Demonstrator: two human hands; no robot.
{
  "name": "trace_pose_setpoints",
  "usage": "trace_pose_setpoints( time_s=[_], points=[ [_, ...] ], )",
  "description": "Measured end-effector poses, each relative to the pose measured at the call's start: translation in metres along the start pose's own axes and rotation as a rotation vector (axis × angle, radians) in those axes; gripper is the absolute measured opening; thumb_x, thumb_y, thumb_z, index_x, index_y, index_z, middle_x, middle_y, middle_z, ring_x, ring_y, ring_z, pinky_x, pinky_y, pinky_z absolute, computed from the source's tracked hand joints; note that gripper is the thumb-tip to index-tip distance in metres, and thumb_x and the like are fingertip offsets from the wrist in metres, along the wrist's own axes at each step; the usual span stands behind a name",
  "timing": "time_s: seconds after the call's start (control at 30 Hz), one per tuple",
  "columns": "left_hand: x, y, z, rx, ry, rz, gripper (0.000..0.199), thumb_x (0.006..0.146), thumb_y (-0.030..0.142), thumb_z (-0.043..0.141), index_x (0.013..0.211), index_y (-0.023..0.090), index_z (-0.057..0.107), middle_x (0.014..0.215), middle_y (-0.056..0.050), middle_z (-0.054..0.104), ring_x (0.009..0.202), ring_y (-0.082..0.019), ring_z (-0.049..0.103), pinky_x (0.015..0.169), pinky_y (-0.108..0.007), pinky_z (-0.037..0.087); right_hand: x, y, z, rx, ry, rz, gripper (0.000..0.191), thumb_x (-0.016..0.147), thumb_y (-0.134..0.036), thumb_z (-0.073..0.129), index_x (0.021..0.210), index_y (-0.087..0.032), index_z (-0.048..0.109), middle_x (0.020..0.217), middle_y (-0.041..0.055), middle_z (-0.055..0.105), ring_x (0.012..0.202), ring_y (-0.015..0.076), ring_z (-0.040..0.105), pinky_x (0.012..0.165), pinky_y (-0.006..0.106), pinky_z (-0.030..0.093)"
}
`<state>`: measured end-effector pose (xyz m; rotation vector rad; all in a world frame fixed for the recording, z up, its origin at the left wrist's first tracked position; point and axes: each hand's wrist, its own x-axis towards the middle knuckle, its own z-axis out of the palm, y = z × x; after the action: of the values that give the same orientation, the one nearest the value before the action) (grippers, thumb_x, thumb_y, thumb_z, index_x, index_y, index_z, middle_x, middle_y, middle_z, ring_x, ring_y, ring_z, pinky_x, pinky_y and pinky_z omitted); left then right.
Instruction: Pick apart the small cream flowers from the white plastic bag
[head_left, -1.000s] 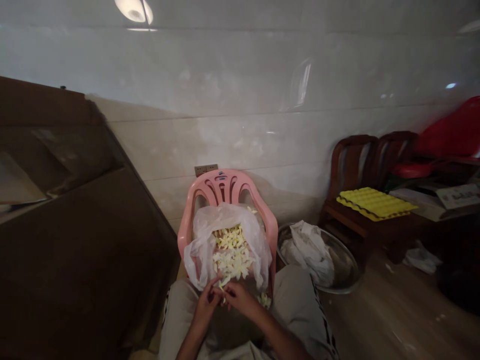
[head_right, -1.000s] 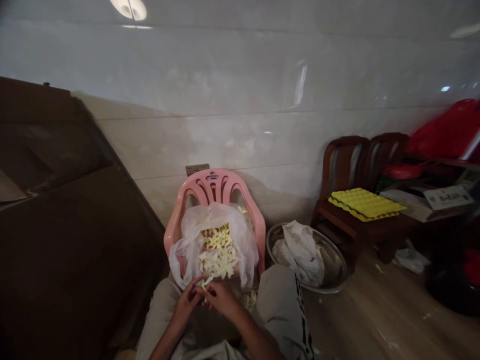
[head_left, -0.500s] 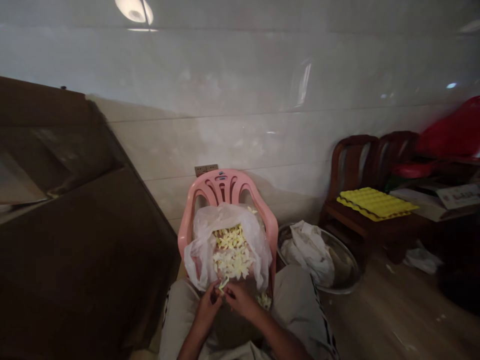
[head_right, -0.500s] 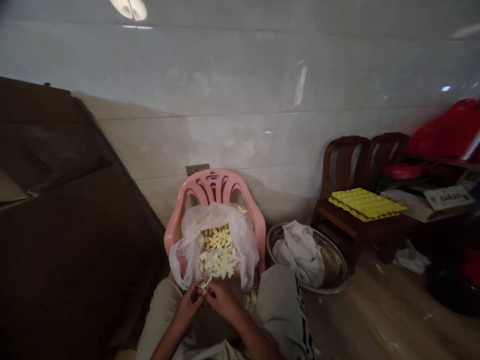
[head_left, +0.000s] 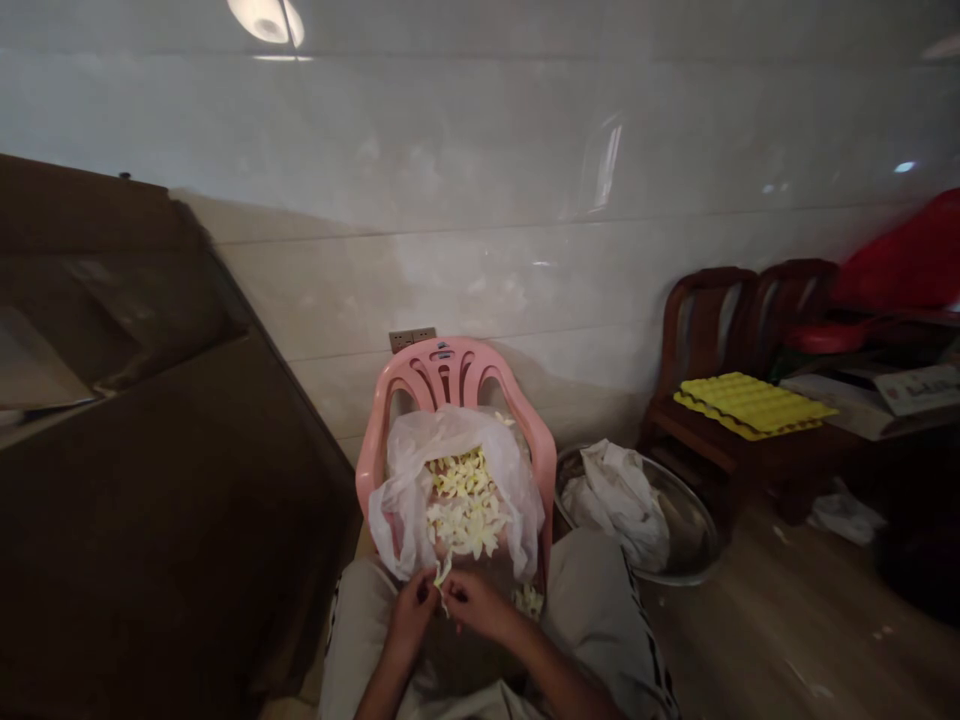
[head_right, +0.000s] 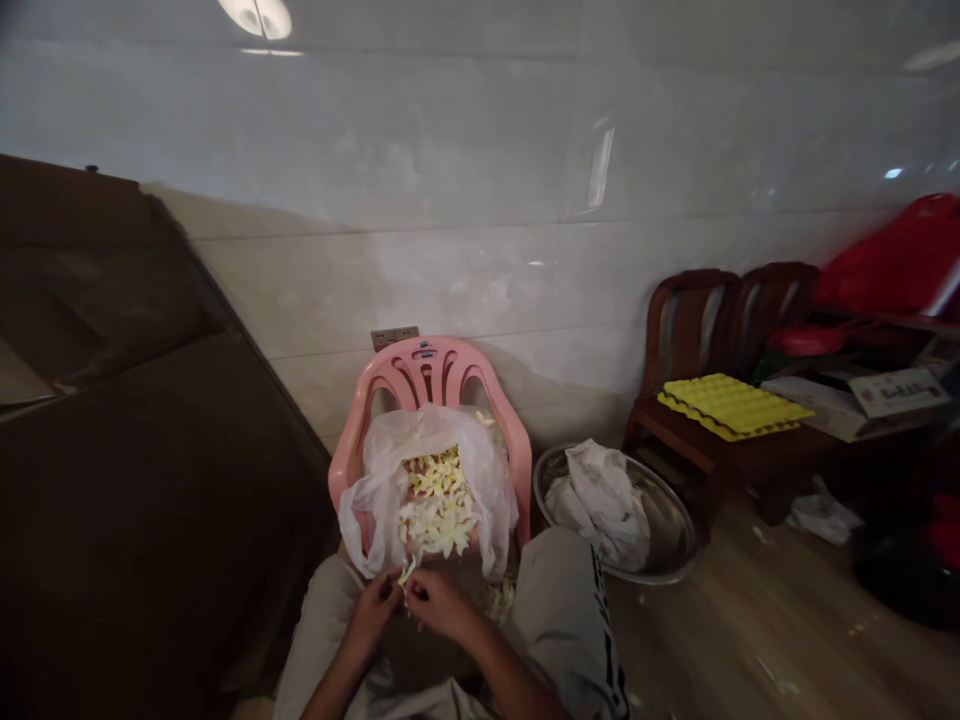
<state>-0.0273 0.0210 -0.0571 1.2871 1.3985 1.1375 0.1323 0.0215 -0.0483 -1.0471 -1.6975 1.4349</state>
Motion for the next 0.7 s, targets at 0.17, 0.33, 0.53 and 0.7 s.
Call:
trace_pose_setpoints(
  time_s=[0.17, 0.33, 0.53, 0.7],
  points=[
    [-0.002, 0.010, -0.006, 0.062, 0.048, 0.072, 0.038, 0.067, 0.056, 0.069, 0.072, 0.018, 0.071, 0.065, -0.003, 0.069, 0.066, -0.023, 0.062, 0.065, -0.031, 0.048, 0.001, 0.007, -0.001, -0.001, -0.050, 0.123, 0.009, 0.080, -0.020, 0.054, 0.072, -0.020, 0.051, 0.054, -0.0071, 0.050, 0.045, 0.0097, 0.050, 0.048, 0.019, 0.039],
    [-0.003, 0.015, -0.013, -0.023, 0.219, 0.031, 0.048, 0.066, 0.065, 0.069, 0.077, 0.018, 0.069, 0.056, 0.001, 0.061, 0.057, -0.019, 0.057, 0.059, -0.028, 0.046, -0.011, 0.013, -0.005, -0.459, -0.197, 0.197, 0.018, 0.067, -0.006, 0.057, 0.056, -0.020, 0.053, 0.045, -0.0068, 0.046, 0.047, 0.0126, 0.050, 0.055, 0.024, 0.041],
    [-0.002, 0.016, -0.014, -0.059, 0.305, 0.056, 0.059, 0.065, 0.076, 0.065, 0.069, 0.018, 0.064, 0.058, 0.000, 0.060, 0.059, -0.018, 0.057, 0.058, -0.028, 0.046, -0.021, 0.003, -0.009, -0.825, -0.395, 0.329, 0.022, 0.068, -0.013, 0.063, 0.049, -0.019, 0.053, 0.046, -0.0042, 0.048, 0.057, 0.0172, 0.057, 0.060, 0.026, 0.044],
    [-0.001, 0.009, -0.008, 0.168, 0.108, 0.035, 0.055, 0.075, 0.072, 0.054, 0.071, 0.018, 0.064, 0.062, -0.001, 0.063, 0.065, -0.021, 0.060, 0.063, -0.028, 0.046, -0.019, 0.001, -0.011, -0.750, -0.196, 0.288, 0.015, 0.065, -0.009, 0.063, 0.053, -0.017, 0.058, 0.054, -0.0008, 0.059, 0.058, 0.0172, 0.059, 0.057, 0.024, 0.039]
  ],
)
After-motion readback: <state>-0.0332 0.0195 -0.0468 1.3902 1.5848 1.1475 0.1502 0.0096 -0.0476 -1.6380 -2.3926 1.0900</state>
